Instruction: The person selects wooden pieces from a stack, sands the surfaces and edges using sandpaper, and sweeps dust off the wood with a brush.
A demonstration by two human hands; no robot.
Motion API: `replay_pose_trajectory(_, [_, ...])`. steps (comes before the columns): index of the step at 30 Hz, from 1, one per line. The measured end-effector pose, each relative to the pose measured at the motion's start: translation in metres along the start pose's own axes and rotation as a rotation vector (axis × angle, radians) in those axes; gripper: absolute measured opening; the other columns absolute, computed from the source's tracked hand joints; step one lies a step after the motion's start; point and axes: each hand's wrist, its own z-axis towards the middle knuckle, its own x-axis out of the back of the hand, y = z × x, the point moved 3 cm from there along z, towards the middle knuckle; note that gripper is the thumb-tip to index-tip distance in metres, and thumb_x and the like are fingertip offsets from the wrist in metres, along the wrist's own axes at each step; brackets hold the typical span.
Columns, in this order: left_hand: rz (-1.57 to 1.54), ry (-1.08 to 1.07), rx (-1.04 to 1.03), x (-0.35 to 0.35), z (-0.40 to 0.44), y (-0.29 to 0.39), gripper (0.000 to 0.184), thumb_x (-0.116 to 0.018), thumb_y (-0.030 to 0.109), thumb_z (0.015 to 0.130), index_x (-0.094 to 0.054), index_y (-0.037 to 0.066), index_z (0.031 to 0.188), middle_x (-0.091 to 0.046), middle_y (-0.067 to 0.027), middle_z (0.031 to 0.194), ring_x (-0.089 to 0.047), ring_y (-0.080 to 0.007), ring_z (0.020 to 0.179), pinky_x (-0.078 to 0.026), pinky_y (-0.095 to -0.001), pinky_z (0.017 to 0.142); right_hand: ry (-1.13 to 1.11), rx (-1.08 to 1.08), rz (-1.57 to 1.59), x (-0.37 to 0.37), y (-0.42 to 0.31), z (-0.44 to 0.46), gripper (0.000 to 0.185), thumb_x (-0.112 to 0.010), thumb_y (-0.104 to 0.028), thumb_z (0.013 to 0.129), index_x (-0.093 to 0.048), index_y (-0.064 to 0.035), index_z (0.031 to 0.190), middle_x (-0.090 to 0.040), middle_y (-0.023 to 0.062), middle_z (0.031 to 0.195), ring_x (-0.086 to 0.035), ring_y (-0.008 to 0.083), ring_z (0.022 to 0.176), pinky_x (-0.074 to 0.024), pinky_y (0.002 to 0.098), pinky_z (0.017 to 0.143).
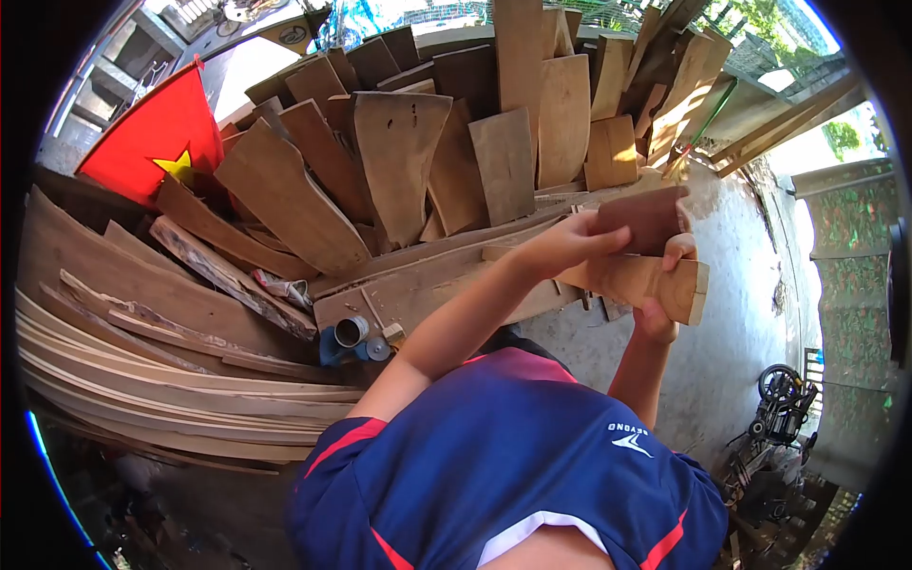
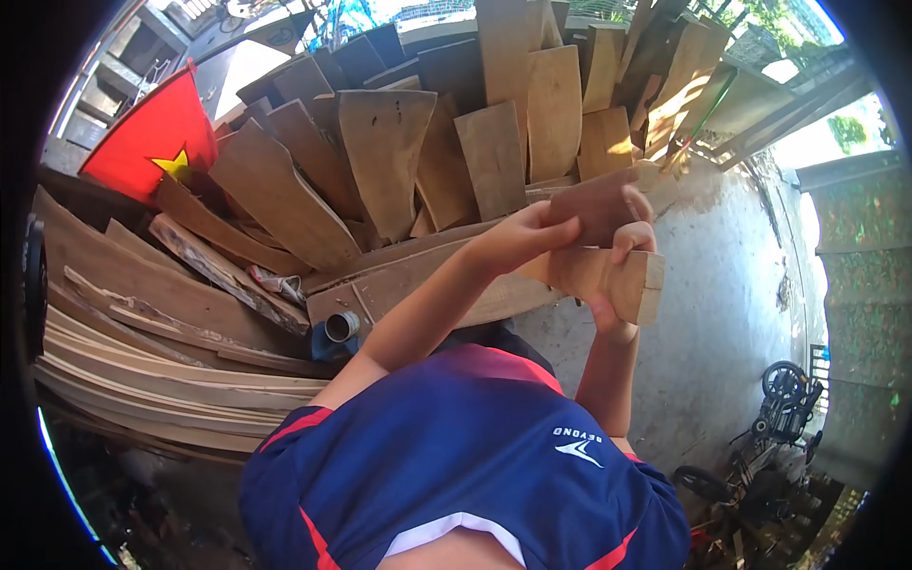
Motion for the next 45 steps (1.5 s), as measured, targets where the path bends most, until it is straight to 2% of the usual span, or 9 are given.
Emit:
replay_pose_trajectory(7, [-0.109, 0.428, -0.219, 0.053, 0.002, -0.042, 0.030, -0.043, 0.020, 0.094, -0.049, -0.001, 0.115, -0.060, -0.0080, 0.103, -0.061, -0.0177, 0.093, -0.049, -0.0270, 0.073, 0.096, -0.036, 0.025, -0.002, -0.004, 0.004, 0.041, -0.063, -0.020, 0.059, -0.037, -0.0107, 0.090, -0.044, 0.0081, 0.091, -0.047, 0.0195, 0.089, -0.0347, 0.0342, 0.089])
replay_pose_trajectory(11, [1.075, 0.755, 0.237, 0.185, -0.057, -0.146, 0.028, -0.049, 0.020, 0.087, -0.059, -0.002, 0.101, -0.064, -0.0171, 0.094, -0.062, -0.0277, 0.089, -0.049, -0.0368, 0.074, -0.073, 0.016, 0.166, 0.004, -0.001, 0.001, 0.040, -0.063, -0.020, 0.060, -0.036, -0.0125, 0.088, -0.041, 0.0019, 0.072, -0.044, 0.0133, 0.070, -0.0365, 0.0308, 0.075])
replay_pose_trajectory(15, [0.879, 0.585, 0.260, 0.193, -0.076, -0.179, 0.033, -0.051, 0.027, 0.085, -0.059, 0.002, 0.104, -0.062, -0.0204, 0.098, -0.059, -0.0331, 0.093, -0.045, -0.0379, 0.081, -0.036, -0.012, 0.142, 0.001, -0.003, 0.001, 0.040, -0.064, -0.021, 0.059, -0.035, -0.0130, 0.086, -0.040, -0.0008, 0.068, -0.040, 0.0107, 0.062, -0.0339, 0.0280, 0.068])
replay_pose_trajectory(19, [0.483, 0.551, 0.108, 0.156, -0.062, -0.163, 0.050, -0.046, 0.045, 0.089, -0.061, -0.002, 0.098, -0.062, -0.0056, 0.090, -0.053, -0.0120, 0.082, -0.042, -0.0266, 0.074, -0.050, -0.006, 0.165, -0.003, 0.001, 0.003, 0.041, -0.064, -0.021, 0.059, -0.035, -0.0131, 0.087, -0.040, -0.0004, 0.069, -0.041, 0.0106, 0.062, -0.0344, 0.0278, 0.068])
replay_pose_trajectory(25, [0.601, 0.760, 0.349, 0.208, -0.084, -0.213, 0.054, -0.045, 0.049, 0.088, -0.062, -0.002, 0.093, -0.063, -0.0100, 0.085, -0.056, -0.0155, 0.078, -0.043, -0.0302, 0.072, -0.071, -0.020, 0.161, -0.020, 0.003, 0.006, 0.043, -0.068, -0.025, 0.060, -0.035, -0.0131, 0.086, -0.040, -0.0015, 0.069, -0.041, 0.0097, 0.062, -0.0342, 0.0274, 0.068])
replay_pose_trajectory(32, [0.790, 0.624, 0.143, 0.182, -0.085, -0.197, 0.068, -0.033, 0.057, 0.088, -0.061, -0.005, 0.087, -0.061, -0.0235, 0.078, -0.060, -0.0336, 0.076, -0.044, -0.0382, 0.069, -0.088, -0.033, 0.128, -0.033, 0.007, 0.008, 0.044, -0.070, -0.029, 0.062, -0.035, -0.0131, 0.085, -0.040, -0.0023, 0.068, -0.040, 0.0089, 0.061, -0.0341, 0.0270, 0.067])
replay_pose_trajectory(35, [0.829, 0.622, 0.379, 0.178, -0.091, -0.177, 0.065, -0.033, 0.055, 0.090, -0.060, -0.004, 0.088, -0.062, -0.0183, 0.077, -0.059, -0.0272, 0.075, -0.043, -0.0358, 0.069, -0.041, -0.030, 0.127, -0.040, 0.006, 0.006, 0.045, -0.070, -0.029, 0.062, -0.035, -0.0130, 0.084, -0.040, -0.0023, 0.068, -0.040, 0.0086, 0.060, -0.0340, 0.0269, 0.067])
replay_pose_trajectory(38, [0.552, 0.602, 0.119, 0.127, -0.087, -0.136, 0.058, -0.035, 0.050, 0.092, -0.060, -0.002, 0.098, -0.057, -0.0023, 0.080, -0.050, -0.0127, 0.080, -0.040, -0.0279, 0.073, -0.050, -0.006, 0.111, -0.041, 0.006, 0.003, 0.045, -0.070, -0.029, 0.062, -0.034, -0.0128, 0.084, -0.040, -0.0022, 0.068, -0.040, 0.0085, 0.060, -0.0340, 0.0267, 0.067])
replay_pose_trajectory(45, [0.549, 0.514, 0.135, 0.143, -0.072, -0.140, 0.053, -0.045, 0.050, 0.087, -0.063, 0.002, 0.102, -0.064, -0.0092, 0.093, -0.056, -0.0171, 0.086, -0.041, -0.0279, 0.079, -0.041, -0.015, 0.098, -0.041, -0.001, -0.007, 0.044, -0.070, -0.029, 0.063, -0.035, -0.0124, 0.084, -0.040, -0.0023, 0.067, -0.039, 0.0085, 0.060, -0.0344, 0.0266, 0.066])
